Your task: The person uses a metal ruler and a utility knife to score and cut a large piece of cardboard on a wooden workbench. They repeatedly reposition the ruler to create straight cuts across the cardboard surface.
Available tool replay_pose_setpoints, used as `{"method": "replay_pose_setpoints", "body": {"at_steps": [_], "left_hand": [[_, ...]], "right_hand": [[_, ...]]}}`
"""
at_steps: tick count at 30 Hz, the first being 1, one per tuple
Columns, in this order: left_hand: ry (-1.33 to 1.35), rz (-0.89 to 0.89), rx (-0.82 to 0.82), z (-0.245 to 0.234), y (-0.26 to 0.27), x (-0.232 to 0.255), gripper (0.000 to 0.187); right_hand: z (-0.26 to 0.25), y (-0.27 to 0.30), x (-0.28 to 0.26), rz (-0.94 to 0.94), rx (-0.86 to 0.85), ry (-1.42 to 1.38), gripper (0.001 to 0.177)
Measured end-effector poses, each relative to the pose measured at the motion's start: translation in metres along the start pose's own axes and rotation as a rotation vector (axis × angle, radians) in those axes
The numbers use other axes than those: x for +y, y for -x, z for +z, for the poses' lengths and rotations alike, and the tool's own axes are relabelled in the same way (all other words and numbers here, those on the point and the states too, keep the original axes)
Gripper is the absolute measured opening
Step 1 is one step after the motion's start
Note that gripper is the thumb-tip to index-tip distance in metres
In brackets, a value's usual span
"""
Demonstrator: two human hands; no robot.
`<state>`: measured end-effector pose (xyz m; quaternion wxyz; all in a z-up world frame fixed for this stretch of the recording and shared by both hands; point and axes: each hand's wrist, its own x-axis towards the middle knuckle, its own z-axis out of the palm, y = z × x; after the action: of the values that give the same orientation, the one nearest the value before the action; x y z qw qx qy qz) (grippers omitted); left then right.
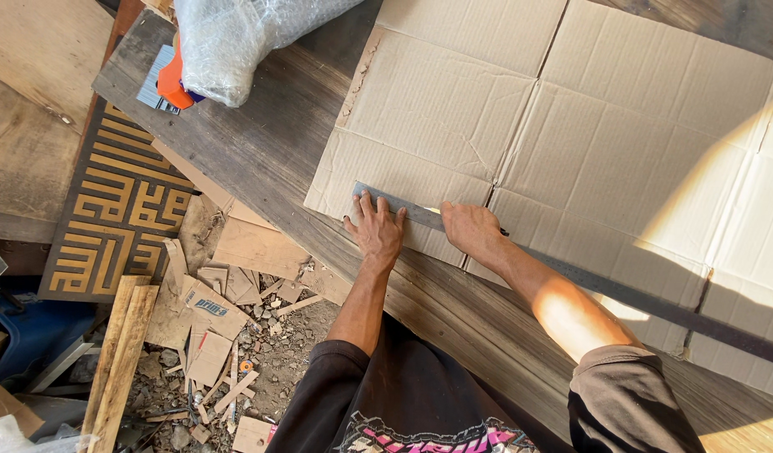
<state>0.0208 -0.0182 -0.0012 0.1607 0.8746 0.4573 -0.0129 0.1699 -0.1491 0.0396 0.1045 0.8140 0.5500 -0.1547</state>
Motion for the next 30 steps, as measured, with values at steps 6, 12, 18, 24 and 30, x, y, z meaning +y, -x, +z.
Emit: {"method": "replay_pose_setpoints", "body": {"at_steps": [6,12,18,24,30], "left_hand": [[0.012,0.005,0.005,0.0,0.001,0.001,0.052],[-0.052,0.022,0.013,0.002,0.003,0.003,0.055],[-0.092,0.401,0.043,0.037,0.008,-0.002,0.029],[-0.078,0.674,-0.062,-0.013,0.06,0.022,0.059],[-0.184,0.633,-0.257,-0.041,0.062,0.032,0.1]], "right_hand": [[-0.043,0.024,-0.008,0.039,-0.074,-0.02,0.022],[-0.032,0.021,0.0,0.06,-0.134,-0.088,0.032],[-0.015,0.02,0.001,0.074,-0.087,-0.043,0.031],[-0.01,0.019,0.002,0.082,-0.092,-0.049,0.03],[-0.007,0.017,0.003,0.093,-0.134,-0.072,0.033]]}}
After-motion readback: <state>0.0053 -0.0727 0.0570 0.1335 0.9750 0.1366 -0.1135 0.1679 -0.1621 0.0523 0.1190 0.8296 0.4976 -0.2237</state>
